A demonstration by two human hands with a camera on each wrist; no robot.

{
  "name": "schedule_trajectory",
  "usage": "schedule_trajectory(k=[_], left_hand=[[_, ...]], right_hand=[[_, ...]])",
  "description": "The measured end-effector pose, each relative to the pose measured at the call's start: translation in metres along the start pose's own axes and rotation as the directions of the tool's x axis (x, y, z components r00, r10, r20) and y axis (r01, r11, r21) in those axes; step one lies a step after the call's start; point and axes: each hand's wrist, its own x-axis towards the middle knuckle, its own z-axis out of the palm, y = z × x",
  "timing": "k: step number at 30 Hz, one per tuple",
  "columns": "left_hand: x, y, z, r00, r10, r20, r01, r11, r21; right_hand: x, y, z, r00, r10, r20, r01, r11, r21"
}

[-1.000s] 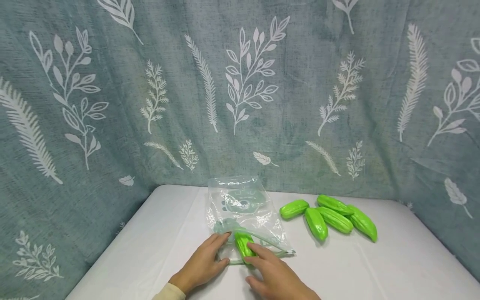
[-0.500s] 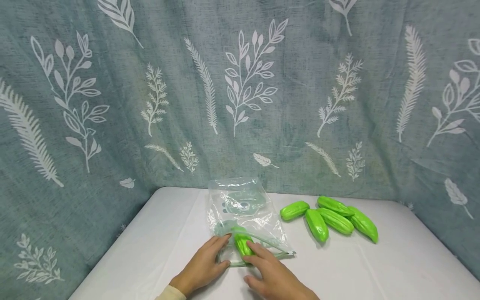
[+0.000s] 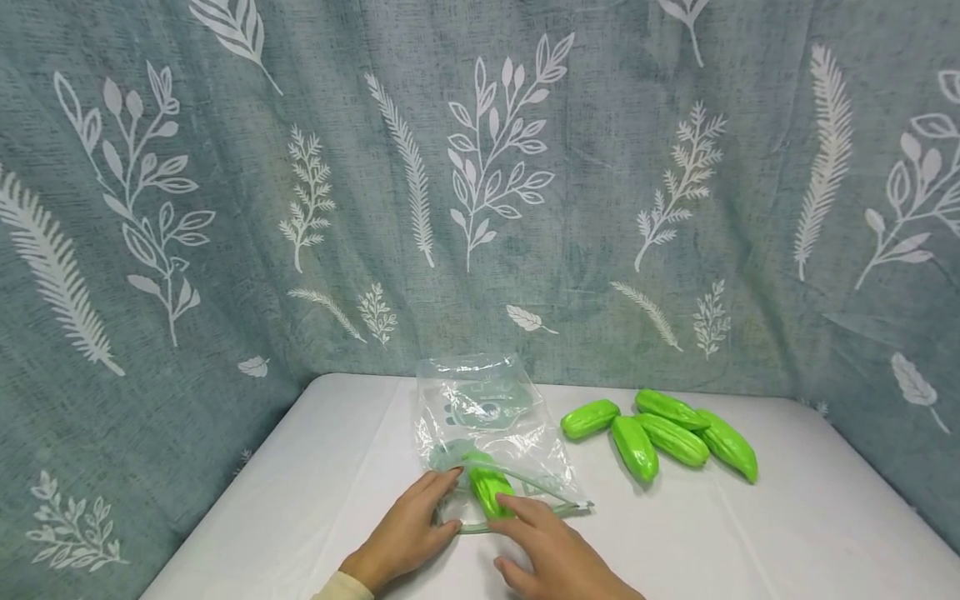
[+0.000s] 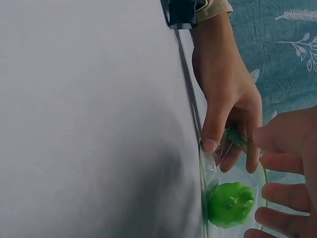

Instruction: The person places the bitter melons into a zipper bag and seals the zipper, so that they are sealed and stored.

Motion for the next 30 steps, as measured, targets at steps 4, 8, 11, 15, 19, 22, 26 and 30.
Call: schedule_trajectory(k=[4, 8, 11, 15, 19, 22, 26, 30], left_hand=[[0.000, 0.001, 0.001, 1.000, 0.002, -0.002, -0.002, 1.000, -0.008], [0.000, 0.001, 0.001, 1.000, 0.013, -0.010, -0.013, 1.000, -0.002], [0.000, 0.001, 0.001, 1.000, 0.017, -0.014, -0.017, 1.000, 0.006], [0.000, 0.000, 0.000, 1.000, 0.025, -0.015, -0.025, 1.000, 0.016], [0.001, -0.001, 0.000, 0.999, 0.046, -0.026, -0.045, 0.999, 0.023], [0.002, -0.002, 0.001, 0.998, 0.057, -0.030, -0.056, 0.998, 0.026], [0.002, -0.001, 0.000, 0.999, 0.039, -0.013, -0.039, 0.999, 0.022], [0.001, 0.000, -0.001, 1.000, 0.016, 0.010, -0.016, 1.000, 0.014]], right_hand=[[-0.002, -0.001, -0.004, 1.000, 0.004, 0.028, -0.004, 1.000, -0.002], [-0.003, -0.002, -0.005, 0.997, 0.032, 0.077, -0.033, 0.999, 0.014], [-0.003, -0.001, -0.003, 0.995, 0.036, 0.092, -0.038, 0.999, 0.025], [-0.001, 0.000, 0.000, 0.995, 0.034, 0.091, -0.036, 0.999, 0.026], [0.001, 0.000, 0.002, 0.997, 0.028, 0.075, -0.030, 0.999, 0.019], [0.002, 0.001, 0.003, 0.997, 0.031, 0.073, -0.033, 0.999, 0.023], [0.004, 0.001, 0.004, 0.995, 0.047, 0.087, -0.051, 0.998, 0.043], [0.006, 0.001, 0.006, 0.993, 0.061, 0.096, -0.067, 0.996, 0.055]])
